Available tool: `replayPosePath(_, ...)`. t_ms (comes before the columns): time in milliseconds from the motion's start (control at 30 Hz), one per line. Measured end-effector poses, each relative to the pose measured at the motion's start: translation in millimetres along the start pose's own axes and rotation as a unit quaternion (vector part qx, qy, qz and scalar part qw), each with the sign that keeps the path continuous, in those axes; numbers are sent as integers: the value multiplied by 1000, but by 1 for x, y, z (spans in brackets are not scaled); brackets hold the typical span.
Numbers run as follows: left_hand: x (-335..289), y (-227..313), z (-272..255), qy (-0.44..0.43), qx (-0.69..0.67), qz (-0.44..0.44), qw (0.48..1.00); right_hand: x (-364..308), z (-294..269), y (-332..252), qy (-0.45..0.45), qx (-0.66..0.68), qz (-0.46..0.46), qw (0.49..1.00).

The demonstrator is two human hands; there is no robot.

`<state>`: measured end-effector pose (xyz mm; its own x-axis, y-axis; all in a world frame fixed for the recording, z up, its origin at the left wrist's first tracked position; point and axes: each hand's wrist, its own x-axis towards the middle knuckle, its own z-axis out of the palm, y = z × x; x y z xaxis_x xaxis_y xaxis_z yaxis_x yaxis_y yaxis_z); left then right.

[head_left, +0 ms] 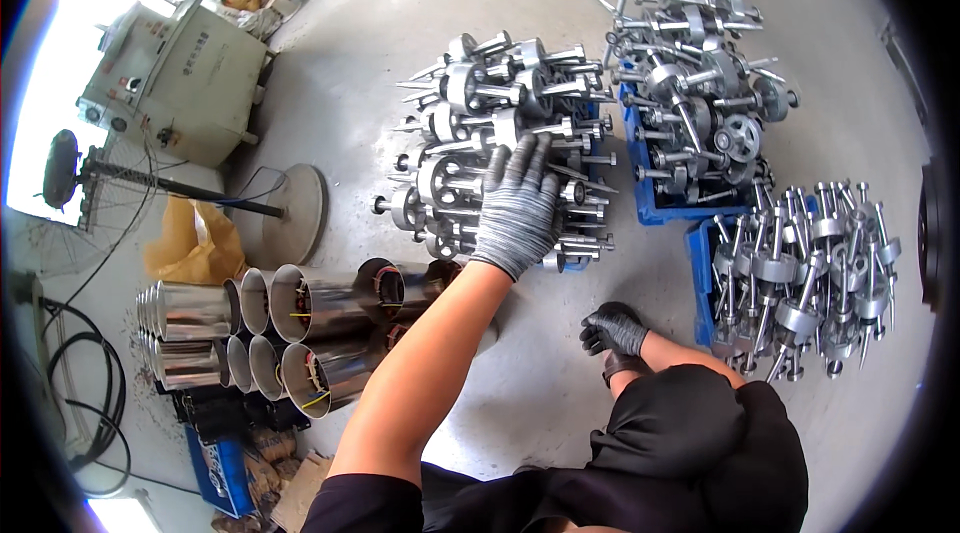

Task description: The person picks up cardboard pieces from the floor and moves them aside, rearranges blue crates containing metal rotor assemblies, pulls a stack of cylindrical metal housings closer, and arranges the rotor assemblies inside a crate by hand.

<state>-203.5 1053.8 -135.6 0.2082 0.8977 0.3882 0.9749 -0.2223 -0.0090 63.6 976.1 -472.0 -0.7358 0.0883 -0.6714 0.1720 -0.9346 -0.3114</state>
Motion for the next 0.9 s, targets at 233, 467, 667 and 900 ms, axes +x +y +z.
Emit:
replayPosePath(233, -3, 0, 0, -3, 22, -6, 1000, -2, -3, -2, 36, 73, -27, 996)
replayPosePath(467, -3, -1, 1, -3, 19, -1, 1000, -2, -12, -2, 15, 85, -46, 995)
replayPosePath(667, -3, -2, 2, -12, 30, -4, 999, -14, 2, -22, -47, 24, 17, 998)
replayPosePath(900, -1, -1, 7, 20, 1, -8, 1000, -105, 92, -149, -262, -169, -203, 928)
